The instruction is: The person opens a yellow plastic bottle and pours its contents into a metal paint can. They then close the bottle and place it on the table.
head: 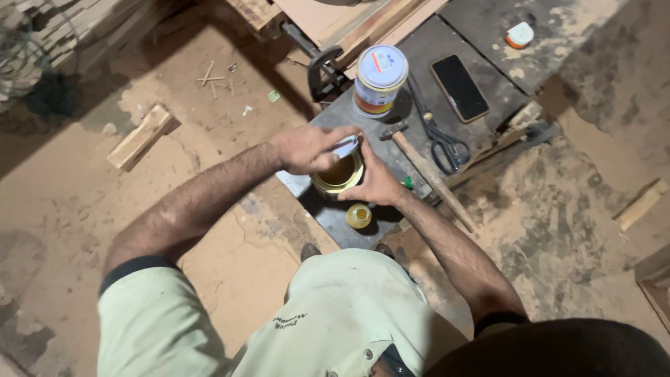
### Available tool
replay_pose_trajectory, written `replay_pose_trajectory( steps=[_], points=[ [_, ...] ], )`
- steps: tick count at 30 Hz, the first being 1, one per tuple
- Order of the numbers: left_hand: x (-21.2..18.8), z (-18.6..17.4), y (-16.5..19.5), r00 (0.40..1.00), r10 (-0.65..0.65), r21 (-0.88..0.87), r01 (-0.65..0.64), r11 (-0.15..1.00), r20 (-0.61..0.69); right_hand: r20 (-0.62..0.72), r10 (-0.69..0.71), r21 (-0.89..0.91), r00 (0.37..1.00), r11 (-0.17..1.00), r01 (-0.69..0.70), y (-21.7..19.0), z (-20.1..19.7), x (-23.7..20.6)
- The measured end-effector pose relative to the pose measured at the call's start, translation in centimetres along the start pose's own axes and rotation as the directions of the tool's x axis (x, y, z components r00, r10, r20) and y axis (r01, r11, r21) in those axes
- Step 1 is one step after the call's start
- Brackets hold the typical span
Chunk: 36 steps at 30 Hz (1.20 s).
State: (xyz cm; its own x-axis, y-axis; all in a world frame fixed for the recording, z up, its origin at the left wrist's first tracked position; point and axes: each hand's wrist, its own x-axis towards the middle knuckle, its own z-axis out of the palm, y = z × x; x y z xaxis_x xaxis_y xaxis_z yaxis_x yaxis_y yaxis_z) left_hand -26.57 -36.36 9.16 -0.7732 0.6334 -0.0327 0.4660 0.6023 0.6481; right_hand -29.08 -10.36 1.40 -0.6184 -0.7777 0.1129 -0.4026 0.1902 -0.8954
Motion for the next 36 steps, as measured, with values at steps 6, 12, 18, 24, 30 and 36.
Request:
replay_pose_trajectory(
  steps=[6,12,18,24,30,36],
  points=[
    [-2.2,1.1,-4.2,0.959,-0.048,-0.642,-0.149,0.753,-0.279,0.0,-0.037,0.064,0.999,0.997,0.037,-0.3,0.3,-0.1],
    [-2.6,5.4,-7.4,0.841,-0.45,-0.953,-0.286,0.105,-0.302,0.012,-0.072,0.08,0.997,0.994,0.071,-0.2,0.1,0.3],
    [-2.2,8.3,-7.1,0.769,-0.568,-0.8,-0.523,-0.294,-0.294,0.051,-0.017,0.115,0.999,0.993,0.011,0.1,-0.2,0.3],
    [-2.7,10.0,-6.1,0.77,-0.471,-0.653,-0.625,-0.427,-0.43,0.055,0.012,0.035,0.998,0.999,-0.014,0.0,-0.5,0.2],
    [-2.6,9.6,-6.2,0.628,-0.707,-0.647,-0.693,-0.319,-0.324,0.056,0.07,-0.127,0.996,0.99,-0.063,0.2,-1.0,0.4],
    [-7.9,9.7,-8.3,0.339,-0.871,-0.574,-0.814,-0.083,-0.355,0.115,0.032,0.029,0.993,0.999,-0.035,0.7,-1.6,0.3]
  ],
)
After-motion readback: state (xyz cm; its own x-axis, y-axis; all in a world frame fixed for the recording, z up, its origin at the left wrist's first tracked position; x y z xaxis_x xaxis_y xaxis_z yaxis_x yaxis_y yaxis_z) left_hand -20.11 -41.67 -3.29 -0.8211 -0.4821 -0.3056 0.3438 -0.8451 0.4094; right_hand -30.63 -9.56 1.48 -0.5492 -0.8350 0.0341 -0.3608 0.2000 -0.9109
